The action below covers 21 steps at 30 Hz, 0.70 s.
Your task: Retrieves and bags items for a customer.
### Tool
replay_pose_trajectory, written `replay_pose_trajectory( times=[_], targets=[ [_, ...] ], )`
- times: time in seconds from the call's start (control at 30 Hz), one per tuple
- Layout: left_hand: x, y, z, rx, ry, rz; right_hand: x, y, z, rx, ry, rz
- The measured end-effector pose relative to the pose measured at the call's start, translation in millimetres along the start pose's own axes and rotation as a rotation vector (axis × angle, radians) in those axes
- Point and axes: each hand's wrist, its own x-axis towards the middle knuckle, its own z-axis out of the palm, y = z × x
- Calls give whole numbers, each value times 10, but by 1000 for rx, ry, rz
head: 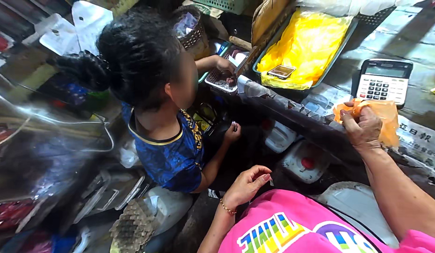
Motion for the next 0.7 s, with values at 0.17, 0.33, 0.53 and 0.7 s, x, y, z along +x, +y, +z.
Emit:
replay_pose_trajectory(
  times=[0.17, 0.33, 0.53, 0.7],
  targets=[
    [7, -41, 9, -12, 10, -4, -12, -28, -9, -1, 4, 4],
    [26, -54, 25, -28, 7, 0, -7, -31, -11, -6, -5, 19],
    [-6, -97, 17, -29, 19, -1, 5, 19, -13, -4, -32, 12],
    [-44, -118, -5, -54, 40, -4, 4, 24, -1, -23, -11, 7]
  ],
)
